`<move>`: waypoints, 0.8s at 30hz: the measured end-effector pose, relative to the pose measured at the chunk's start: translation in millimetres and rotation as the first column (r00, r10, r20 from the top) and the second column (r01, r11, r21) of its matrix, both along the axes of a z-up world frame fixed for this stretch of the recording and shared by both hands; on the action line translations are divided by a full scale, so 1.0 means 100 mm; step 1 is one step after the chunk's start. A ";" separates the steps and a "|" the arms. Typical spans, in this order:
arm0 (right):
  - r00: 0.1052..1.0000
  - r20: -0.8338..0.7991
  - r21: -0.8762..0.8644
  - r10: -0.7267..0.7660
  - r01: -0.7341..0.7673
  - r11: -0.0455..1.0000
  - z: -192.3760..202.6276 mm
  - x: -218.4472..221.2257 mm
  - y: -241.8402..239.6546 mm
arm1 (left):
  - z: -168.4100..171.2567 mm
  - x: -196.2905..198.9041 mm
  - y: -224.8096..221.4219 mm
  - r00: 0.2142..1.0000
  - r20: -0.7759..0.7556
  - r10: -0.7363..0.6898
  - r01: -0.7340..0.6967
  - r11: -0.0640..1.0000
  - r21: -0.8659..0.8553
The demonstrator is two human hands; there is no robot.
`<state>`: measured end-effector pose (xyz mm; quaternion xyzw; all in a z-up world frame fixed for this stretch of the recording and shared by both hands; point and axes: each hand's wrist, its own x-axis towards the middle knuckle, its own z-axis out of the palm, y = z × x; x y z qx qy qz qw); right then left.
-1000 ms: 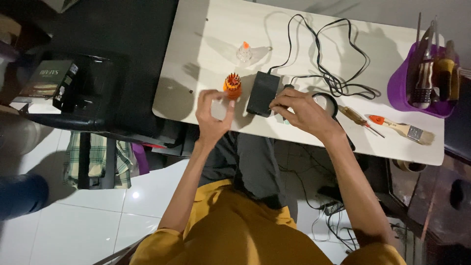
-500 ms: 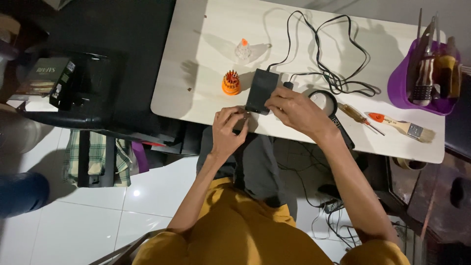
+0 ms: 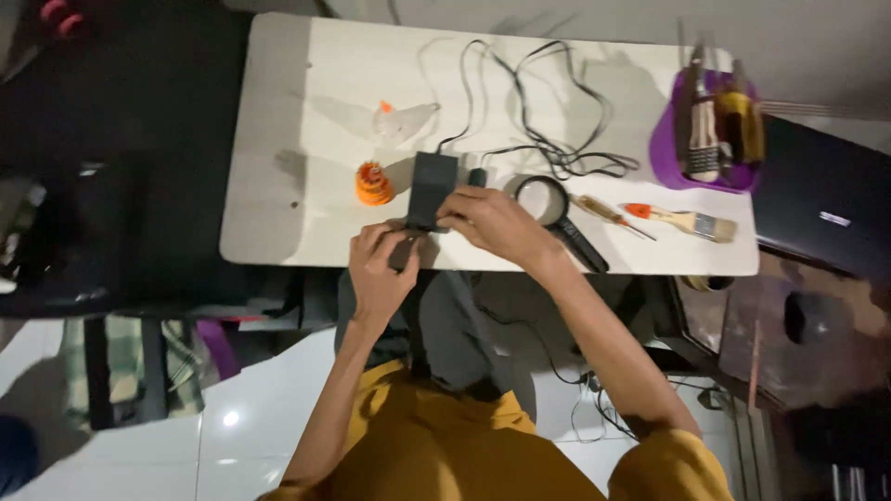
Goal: The person is disassembling an electronic power adapter on a repair bench, using a screwdriver to remove parts and a magnifying glass to inspect the internal circuitry.
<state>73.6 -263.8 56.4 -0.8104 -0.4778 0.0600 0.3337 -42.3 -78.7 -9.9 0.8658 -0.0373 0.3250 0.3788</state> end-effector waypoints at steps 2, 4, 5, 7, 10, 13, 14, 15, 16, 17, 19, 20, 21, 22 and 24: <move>1.000 -0.014 0.014 -0.023 0.024 1.000 -0.02 0.00 -0.01 | 0.03 0.01 0.00 1.000 -0.024 -0.008 0.008 1.000 0.006; 0.999 -0.054 0.070 -0.010 0.014 0.997 -0.01 -0.01 -0.01 | 0.00 0.01 0.00 0.999 -0.007 0.043 -0.043 0.999 -0.006; 0.998 -0.054 0.071 -0.013 0.017 0.997 -0.04 -0.01 -0.02 | 0.01 0.02 -0.01 0.999 -0.008 0.039 -0.039 0.999 -0.005; 0.995 -0.096 0.108 -0.022 0.033 0.994 -0.11 -0.02 -0.02 | 0.02 0.03 -0.03 0.999 -0.023 0.045 -0.046 0.998 -0.049; 0.992 -0.125 0.136 -0.012 0.029 0.990 -0.01 -0.05 -0.03 | 0.14 0.06 -0.08 0.999 -0.022 0.032 -0.034 0.996 -0.083; 0.989 -0.142 0.114 -0.043 0.060 0.992 -0.04 -0.04 -0.05 | 0.07 0.12 -0.10 1.000 0.011 0.029 -0.028 0.998 -0.064; 0.989 -0.144 0.114 -0.044 0.061 0.992 -0.08 -0.03 -0.06 | 0.04 0.13 -0.11 1.000 0.009 0.028 -0.027 0.998 -0.064; 0.990 -0.131 0.119 -0.056 0.072 0.990 -0.13 -0.03 -0.07 | 0.01 0.15 -0.11 0.999 0.036 0.018 -0.016 0.999 -0.049; 0.991 -0.118 0.125 -0.068 0.083 0.989 -0.17 -0.02 -0.07 | -0.02 0.16 -0.11 0.998 0.063 0.007 -0.005 0.999 -0.034; 0.990 -0.120 0.124 -0.068 0.083 0.989 -0.18 -0.02 -0.07 | -0.02 0.17 -0.12 0.998 0.061 0.007 -0.005 0.999 -0.035; 0.992 -0.110 0.173 -0.062 0.081 0.982 -0.21 -0.04 -0.06 | -0.01 0.18 -0.13 0.997 0.070 -0.010 0.013 0.999 -0.050; 0.992 -0.113 0.173 -0.063 0.082 0.982 -0.20 -0.04 -0.06 | 0.00 0.18 -0.14 0.998 0.068 -0.011 0.014 0.999 -0.050; 0.992 -0.122 0.188 -0.038 0.060 0.980 -0.18 -0.05 -0.06 | 0.01 0.19 -0.14 0.997 0.081 -0.008 0.012 0.999 -0.040; 0.991 -0.130 0.204 -0.013 0.039 0.978 -0.16 -0.05 -0.06 | 0.03 0.19 -0.15 0.996 0.094 -0.006 0.009 1.000 -0.030; 0.986 -0.165 0.225 0.009 0.029 0.974 -0.17 -0.06 -0.08 | 0.01 0.22 -0.16 0.996 0.082 -0.021 0.025 0.999 -0.039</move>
